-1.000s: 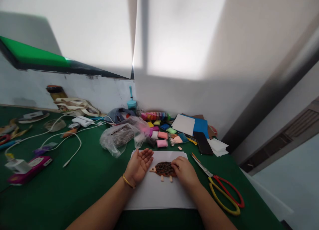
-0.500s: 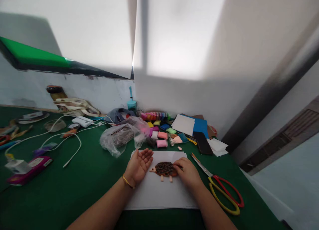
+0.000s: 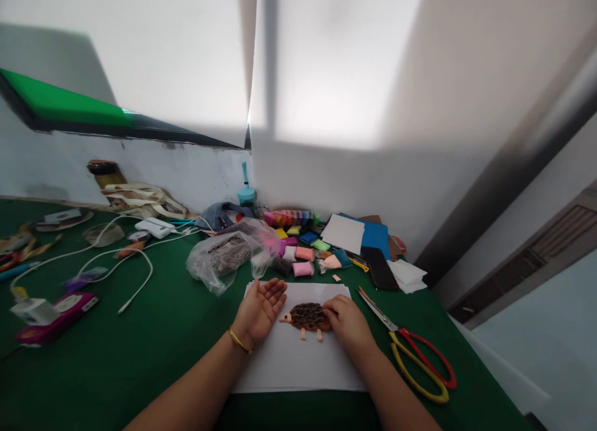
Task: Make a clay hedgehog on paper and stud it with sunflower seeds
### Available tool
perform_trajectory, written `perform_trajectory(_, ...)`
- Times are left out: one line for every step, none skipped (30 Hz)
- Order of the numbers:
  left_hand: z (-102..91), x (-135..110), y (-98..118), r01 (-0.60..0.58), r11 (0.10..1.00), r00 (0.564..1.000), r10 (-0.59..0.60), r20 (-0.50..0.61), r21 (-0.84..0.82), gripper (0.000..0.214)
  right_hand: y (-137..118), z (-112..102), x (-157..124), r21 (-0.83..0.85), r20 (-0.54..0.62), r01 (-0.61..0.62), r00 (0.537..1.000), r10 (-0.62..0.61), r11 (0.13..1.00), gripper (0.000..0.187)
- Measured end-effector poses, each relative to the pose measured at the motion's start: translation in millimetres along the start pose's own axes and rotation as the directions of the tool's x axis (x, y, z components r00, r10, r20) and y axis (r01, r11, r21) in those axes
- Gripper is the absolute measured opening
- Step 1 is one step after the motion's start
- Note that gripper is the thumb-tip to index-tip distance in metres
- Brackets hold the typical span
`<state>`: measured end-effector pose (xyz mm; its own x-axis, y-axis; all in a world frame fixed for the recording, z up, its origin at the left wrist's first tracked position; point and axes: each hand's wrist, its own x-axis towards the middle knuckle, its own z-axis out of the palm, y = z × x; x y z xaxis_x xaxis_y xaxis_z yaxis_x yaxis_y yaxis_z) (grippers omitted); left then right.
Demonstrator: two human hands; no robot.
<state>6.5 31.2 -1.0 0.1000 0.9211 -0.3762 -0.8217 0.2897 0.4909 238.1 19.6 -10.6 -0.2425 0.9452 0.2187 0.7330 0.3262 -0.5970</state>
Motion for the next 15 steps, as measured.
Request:
perform_trajectory(-0.1, 0.1, 0.0, -0.001, 1.0, 1.0, 0.001, 0.003, -0.001, 0.038, -0.4, -1.8, -0.9, 0.018, -0.017, 0.003, 1.0, -0.003, 1.0, 0.019)
perform_trajectory(-0.2, 0.2, 0.0, -0.001, 1.0, 1.0, 0.001, 0.005, -0.002, 0.038, -1.0, -3.8, -2.2, 0.035, -0.028, 0.011, 1.0, -0.01, 0.999, 0.018)
perform_trajectory(-0.1, 0.2, 0.1, 0.0, 1.0, 1.0, 0.0, 0.005, -0.003, 0.038, -1.8, -5.8, -3.8, 0.051, -0.027, 0.024, 0.999, -0.022, 0.998, 0.017)
perform_trajectory(-0.1, 0.2, 0.2, 0.001, 1.0, 1.0, -0.001, 0.005, -0.003, 0.038, -2.7, -7.6, -5.7, 0.066, -0.014, 0.036, 0.999, -0.035, 0.997, 0.017)
perform_trajectory(0.0, 0.2, 0.3, 0.002, 1.0, 1.0, -0.002, 0.004, -0.003, 0.038, -3.8, -9.0, -7.7, 0.079, 0.01, 0.049, 0.999, -0.05, 0.996, 0.016)
perform_trajectory(0.0, 0.1, 0.3, 0.003, 1.0, 1.0, -0.003, 0.001, -0.002, 0.038, -4.9, -9.9, -9.7, 0.088, 0.037, 0.06, 0.997, -0.063, 0.994, 0.015)
perform_trajectory(0.0, 0.0, 0.4, 0.004, 1.0, 1.0, -0.004, -0.001, -0.001, 0.038, -6.0, -10.2, -11.6, 0.091, 0.058, 0.071, 0.995, -0.076, 0.993, 0.015)
perform_trajectory(0.0, -0.2, 0.3, 0.004, 1.0, 1.0, -0.004, 0.0, 0.0, 0.038, -7.3, -10.1, -13.1, 0.086, 0.068, 0.082, 0.994, -0.088, 0.993, 0.014)
perform_trajectory(-0.2, -0.3, 0.2, 0.004, 1.0, 1.0, -0.004, 0.002, 0.001, 0.038, -8.7, -9.5, -14.3, 0.072, 0.067, 0.095, 0.993, -0.1, 0.993, 0.013)
perform_trajectory(-0.3, -0.5, 0.1, 0.002, 1.0, 1.0, -0.002, 0.005, 0.002, 0.038, -10.3, -8.7, -15.1, 0.05, 0.062, 0.112, 0.991, -0.115, 0.992, 0.012)
perform_trajectory(-0.5, -0.6, 0.0, 0.0, 1.0, 1.0, 0.0, 0.007, 0.003, 0.038, -12.0, -7.6, -15.4, 0.025, 0.057, 0.129, 0.99, -0.13, 0.991, 0.011)
perform_trajectory(-0.7, -0.7, -0.1, -0.002, 1.0, 1.0, 0.002, 0.009, 0.003, 0.038, -13.9, -6.3, -15.4, -0.003, 0.058, 0.145, 0.988, -0.145, 0.989, 0.01)
perform_trajectory(-0.9, -0.7, -0.3, -0.003, 1.0, 1.0, 0.003, 0.009, 0.003, 0.038, -15.8, -4.8, -15.2, -0.031, 0.062, 0.161, 0.985, -0.159, 0.986, 0.008)
perform_trajectory(-1.0, -0.7, -0.4, -0.002, 1.0, 1.0, 0.002, 0.008, 0.003, 0.038, -17.7, -3.2, -14.8, -0.056, 0.067, 0.176, 0.983, -0.172, 0.983, 0.007)
perform_trajectory(-1.1, -0.6, -0.5, -0.001, 1.0, 1.0, 0.001, 0.008, 0.004, 0.038, -19.4, -1.5, -14.5, -0.078, 0.068, 0.189, 0.981, -0.184, 0.979, 0.006)
